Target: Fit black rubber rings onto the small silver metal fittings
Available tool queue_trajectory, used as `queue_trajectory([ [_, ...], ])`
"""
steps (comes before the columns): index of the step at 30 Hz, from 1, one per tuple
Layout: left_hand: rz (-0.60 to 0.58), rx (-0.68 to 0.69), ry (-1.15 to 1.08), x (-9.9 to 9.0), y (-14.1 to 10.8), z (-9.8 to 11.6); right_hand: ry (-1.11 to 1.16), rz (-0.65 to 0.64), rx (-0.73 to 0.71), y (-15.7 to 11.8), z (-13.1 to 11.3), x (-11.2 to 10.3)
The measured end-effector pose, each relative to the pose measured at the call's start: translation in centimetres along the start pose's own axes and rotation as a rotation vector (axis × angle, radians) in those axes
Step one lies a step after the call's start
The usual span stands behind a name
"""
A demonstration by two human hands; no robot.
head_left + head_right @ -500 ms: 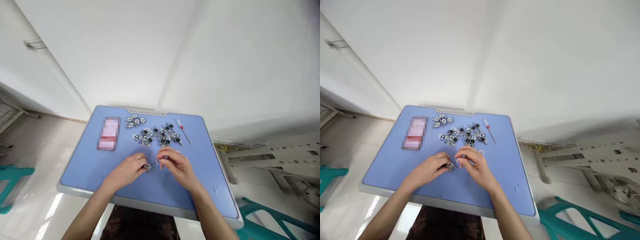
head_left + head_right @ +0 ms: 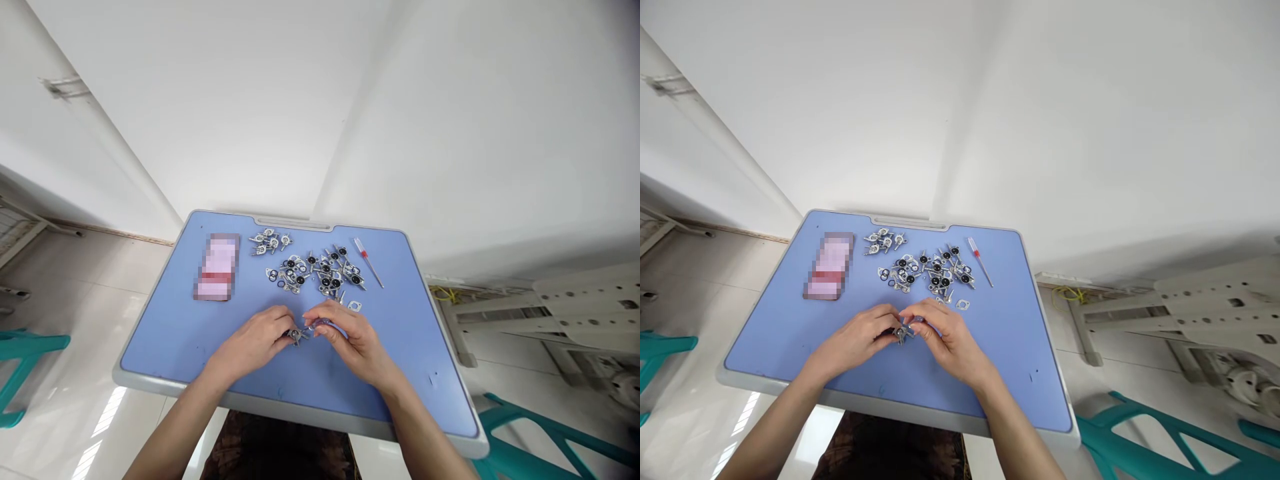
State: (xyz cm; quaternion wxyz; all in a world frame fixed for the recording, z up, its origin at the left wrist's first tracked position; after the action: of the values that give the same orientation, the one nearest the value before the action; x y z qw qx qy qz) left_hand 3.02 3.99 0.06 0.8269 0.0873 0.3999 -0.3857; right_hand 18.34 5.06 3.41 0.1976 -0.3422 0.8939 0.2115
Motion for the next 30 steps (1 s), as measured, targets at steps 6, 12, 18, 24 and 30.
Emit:
queue_trajectory([
  [6, 0.005, 0.003, 0.017, -0.2, -0.1, 0.2, -0.084, 0.014, -0.098, 0.0, -0.4, 0.5],
  [12, 0.012, 0.001, 0.007, -0.2, -0.1, 0.2, -0.129, -0.010, -0.101, -0.1, -0.6, 0.3],
  [18, 0.007, -0.008, -0.001, -0.3, -0.1, 0.4, -0.321, 0.174, -0.165, 0.0, -0.6, 0.6],
  [24, 0.002, -0.004, -0.033, -0.3, 0.0, 0.4, -0.437, 0.092, -0.193, 0.1, -1.0, 1.3],
  [30, 0.001, -0.001, -0.002, 0.0, 0.0, 0.1, -0.366, 0.062, -0.120, -0.1, -0.3, 0.5],
])
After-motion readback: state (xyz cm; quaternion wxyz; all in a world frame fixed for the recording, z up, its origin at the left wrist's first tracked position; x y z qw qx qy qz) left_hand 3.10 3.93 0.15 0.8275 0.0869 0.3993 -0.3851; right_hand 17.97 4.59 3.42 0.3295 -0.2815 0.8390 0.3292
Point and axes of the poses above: each hand's wrist, its own y-axis towards the middle knuckle, its own x-axis out of the palm, z = x × y, the point moved 5 cm from there along y, towards the middle knuckle, and after that the axes turned 12 degrees about -z, right-handed, at the moved point
